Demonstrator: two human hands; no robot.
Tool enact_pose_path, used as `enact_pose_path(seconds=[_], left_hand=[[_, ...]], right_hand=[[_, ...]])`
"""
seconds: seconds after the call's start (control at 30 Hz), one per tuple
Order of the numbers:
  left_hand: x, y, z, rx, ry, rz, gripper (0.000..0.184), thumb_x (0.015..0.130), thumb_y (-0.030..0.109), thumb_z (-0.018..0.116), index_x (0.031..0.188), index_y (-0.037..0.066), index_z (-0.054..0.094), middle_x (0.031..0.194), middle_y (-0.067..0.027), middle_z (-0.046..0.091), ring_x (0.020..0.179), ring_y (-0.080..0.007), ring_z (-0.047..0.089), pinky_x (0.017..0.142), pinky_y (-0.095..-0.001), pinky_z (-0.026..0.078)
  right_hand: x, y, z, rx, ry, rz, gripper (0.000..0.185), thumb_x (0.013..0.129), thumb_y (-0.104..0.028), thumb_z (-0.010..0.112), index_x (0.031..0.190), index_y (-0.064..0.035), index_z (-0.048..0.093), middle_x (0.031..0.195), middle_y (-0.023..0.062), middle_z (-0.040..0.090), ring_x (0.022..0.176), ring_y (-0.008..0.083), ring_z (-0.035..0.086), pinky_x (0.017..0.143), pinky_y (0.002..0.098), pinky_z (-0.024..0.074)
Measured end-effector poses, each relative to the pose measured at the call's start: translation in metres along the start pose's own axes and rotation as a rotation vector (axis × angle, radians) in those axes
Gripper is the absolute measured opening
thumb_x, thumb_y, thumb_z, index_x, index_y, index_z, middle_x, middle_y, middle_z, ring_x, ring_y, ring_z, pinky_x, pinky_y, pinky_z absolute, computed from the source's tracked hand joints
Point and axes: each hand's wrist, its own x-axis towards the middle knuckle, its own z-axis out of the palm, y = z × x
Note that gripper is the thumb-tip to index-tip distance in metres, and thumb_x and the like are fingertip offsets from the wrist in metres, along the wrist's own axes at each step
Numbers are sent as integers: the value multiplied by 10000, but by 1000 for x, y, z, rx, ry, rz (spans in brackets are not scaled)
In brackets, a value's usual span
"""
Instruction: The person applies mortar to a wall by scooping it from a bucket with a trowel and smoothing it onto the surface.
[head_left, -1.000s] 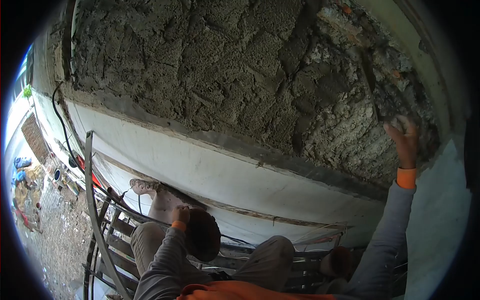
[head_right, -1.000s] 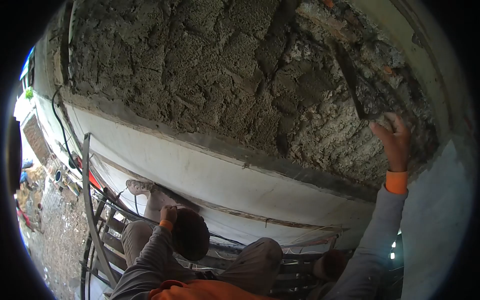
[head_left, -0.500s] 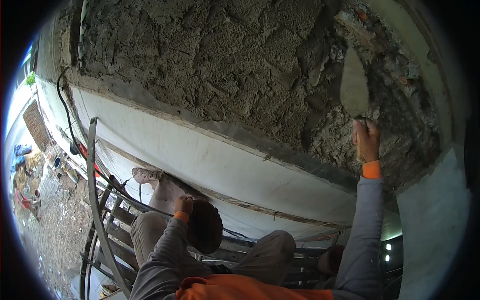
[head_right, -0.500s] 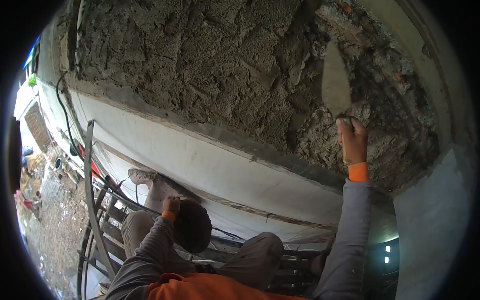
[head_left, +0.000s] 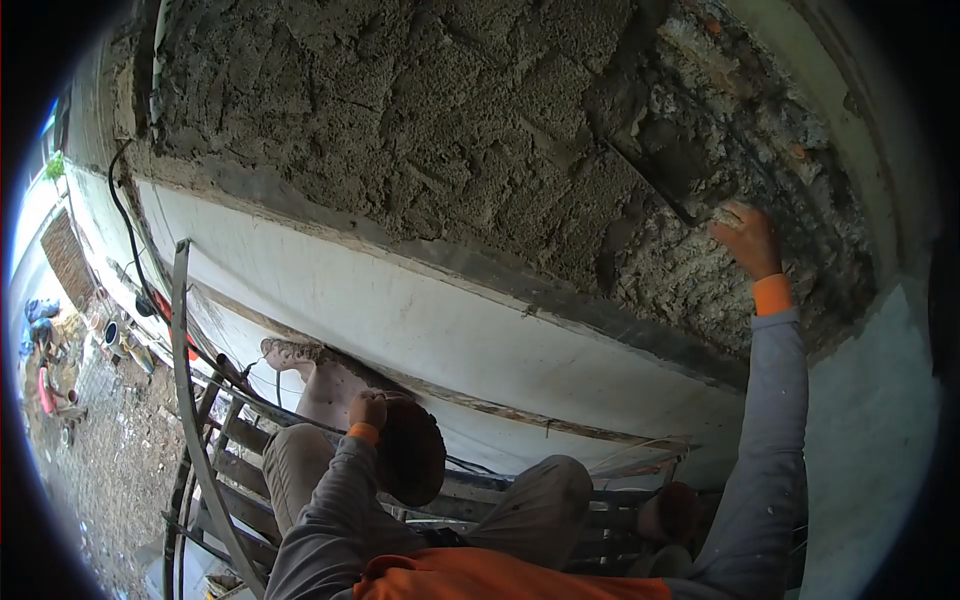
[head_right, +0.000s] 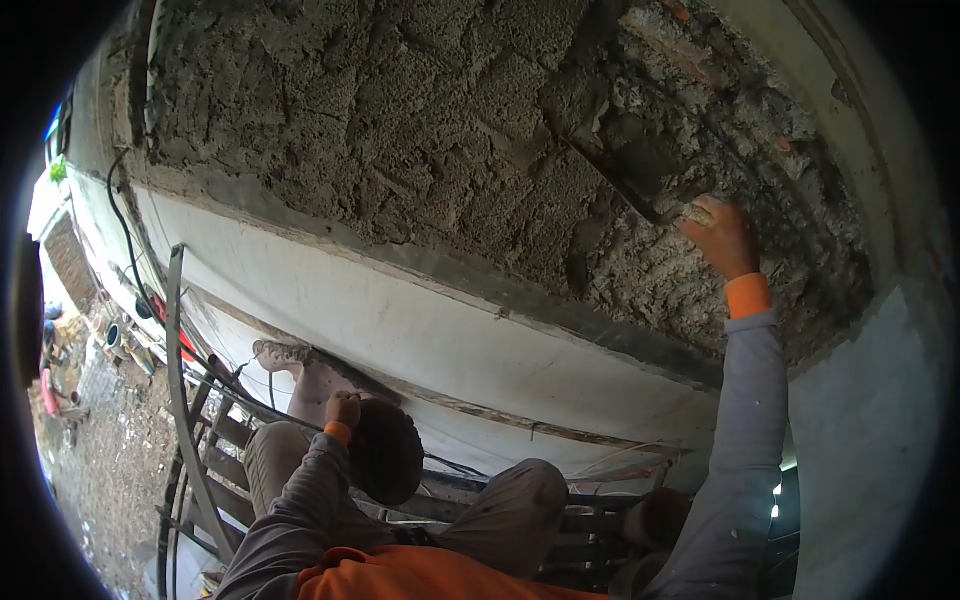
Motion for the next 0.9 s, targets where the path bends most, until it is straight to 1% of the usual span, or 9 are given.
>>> enact_pose_path(seconds=[0.2, 0.3, 0.4, 0.5, 0.6, 0.7, 0.73, 0.83, 0.9], left_hand=[[3, -7, 8, 23, 10, 49, 336, 810, 335, 505, 821, 26, 639, 872, -224, 612, 862, -400, 570, 772, -446, 443], [5, -9, 13, 65, 17, 80, 340, 816, 336, 493, 809, 27, 635, 877, -218, 612, 866, -402, 567, 776, -449, 441], [6, -12, 15, 37, 13, 111, 333, 820, 329, 489, 817, 29, 633, 888, -216, 611, 877, -401, 565, 777, -450, 442], [4, -8, 13, -12, -12, 34, 328, 822, 321, 487, 830, 27, 631, 892, -216, 611, 882, -400, 566, 778, -450, 443], [3, -7, 11, -15, -12, 53, 328, 822, 321, 488, 842, 27, 630, 897, -215, 611, 888, -399, 566, 778, -448, 444], [5, -10, 14, -17, -16, 52, 327, 822, 323, 493, 842, 27, 630, 903, -214, 612, 888, -398, 566, 776, -445, 445], [7, -13, 17, -26, -14, 71, 325, 822, 323, 495, 844, 28, 630, 905, -213, 612, 888, -398, 567, 774, -445, 445], [5, -18, 20, -30, -12, 101, 319, 821, 320, 500, 848, 30, 630, 907, -211, 612, 886, -397, 568, 772, -446, 446], [0, -10, 14, -6, -7, 99, 316, 820, 318, 502, 848, 30, 630, 904, -212, 612, 884, -397, 568, 770, -447, 446]], right_hand=[[4, 32, -23, -263, 240, -35, 457, 701, -317, 683, 1043, -24, 609, 1012, 184, 618, 941, 327, 592, 803, 368, 465], [-3, 11, -41, -257, 234, 198, 479, 694, -329, 693, 1054, -25, 605, 1020, 205, 612, 945, 330, 591, 796, 378, 461], [-9, 11, -49, -210, 322, 251, 486, 696, -344, 696, 1044, -17, 604, 1013, 210, 615, 940, 305, 599, 782, 371, 459], [-20, 14, -50, 25, 475, 144, 451, 698, -372, 700, 955, -10, 621, 896, 140, 637, 808, 235, 611, 679, 344, 468], [-28, 22, -41, 634, 257, 199, 439, 694, -344, 707, 956, -10, 595, 776, 78, 592, 656, 168, 561, 571, 312, 447], [-37, -14, -16, 1168, 228, -67, 435, 694, -292, 703, 996, -18, 551, 691, 48, 537, 542, 146, 493, 494, 292, 408], [-40, -23, -6, 1253, 171, -60, 368, 752, -287, 647, 985, -31, 521, 630, 54, 493, 571, 152, 495, 497, 272, 385], [-27, -10, 31, 1348, -123, 5, 311, 746, -282, 657, 898, -39, 535, 575, 50, 493, 474, 140, 478, 456, 286, 397], [-30, -16, 42, 1123, 72, 188, 250, 781, -281, 629, 811, -52, 533, 557, 36, 479, 455, 124, 469, 435, 269, 384]])
